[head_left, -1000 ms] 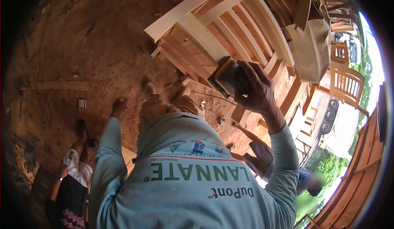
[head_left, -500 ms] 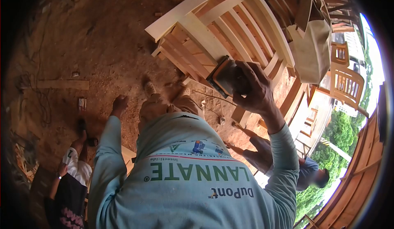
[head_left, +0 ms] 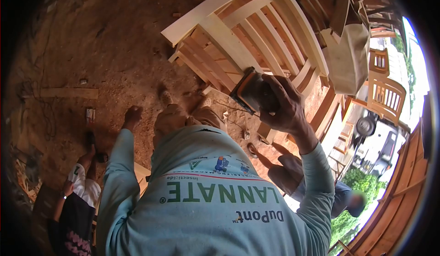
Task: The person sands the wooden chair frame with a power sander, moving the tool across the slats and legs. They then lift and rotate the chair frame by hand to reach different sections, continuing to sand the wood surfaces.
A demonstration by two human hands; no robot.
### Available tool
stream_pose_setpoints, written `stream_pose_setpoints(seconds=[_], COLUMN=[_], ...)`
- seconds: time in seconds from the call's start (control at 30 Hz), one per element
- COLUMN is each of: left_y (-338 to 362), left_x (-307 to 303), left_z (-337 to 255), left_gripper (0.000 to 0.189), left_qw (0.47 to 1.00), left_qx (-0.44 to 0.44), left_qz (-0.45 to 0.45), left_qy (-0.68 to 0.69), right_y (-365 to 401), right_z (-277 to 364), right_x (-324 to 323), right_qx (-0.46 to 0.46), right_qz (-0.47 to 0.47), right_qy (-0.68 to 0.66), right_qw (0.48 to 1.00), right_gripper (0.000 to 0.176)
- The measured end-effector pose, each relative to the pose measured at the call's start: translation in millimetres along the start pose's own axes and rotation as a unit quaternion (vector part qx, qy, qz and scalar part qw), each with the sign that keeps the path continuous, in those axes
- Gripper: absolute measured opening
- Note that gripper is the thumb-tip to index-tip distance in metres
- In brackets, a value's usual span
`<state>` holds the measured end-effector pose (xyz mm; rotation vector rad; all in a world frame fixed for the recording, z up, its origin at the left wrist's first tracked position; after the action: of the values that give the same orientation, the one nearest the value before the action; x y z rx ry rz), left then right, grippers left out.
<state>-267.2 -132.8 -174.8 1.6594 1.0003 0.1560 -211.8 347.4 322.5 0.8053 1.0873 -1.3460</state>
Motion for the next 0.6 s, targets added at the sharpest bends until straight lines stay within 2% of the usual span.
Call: stream_pose_setpoints(seconds=[0.3, 0.5, 0.6], left_y=[-2.4, -9.1, -12.0], left_x=[-0.9, 3.1, 5.4], left_z=[-3.8, 3.3, 5.1], left_gripper=[0.051, 0.052, 0.037], left_qw=[0.999, 0.999, 0.998], left_qx=[0.005, -0.001, 0.011], left_qz=[0.021, 0.007, 0.029], left_qy=[-0.029, 0.034, 0.05], right_y=[-9.2, 2.9, -3.6], right_z=[-8.4, -11.4, -14.2], right_x=[7.1, -1.0, 0.0], right_qx=[0.012, 0.014, 0.021], right_qz=[-0.038, -0.016, -0.014], right_qy=[-0.009, -0.004, 0.008], right_qw=[0.999, 1.0, 1.0], right_gripper=[0.084, 0.085, 0.082])
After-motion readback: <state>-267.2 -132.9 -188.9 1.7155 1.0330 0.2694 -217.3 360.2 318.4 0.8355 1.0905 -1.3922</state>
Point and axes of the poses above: each hand's wrist, its own y-axis away from the middle knuckle, its own x-axis out of the palm, z = x × y, the point moved 3 cm from there along -y, towards the middle knuckle, and after that the axes turned 6 degrees about -z, right-handed, at the moved point
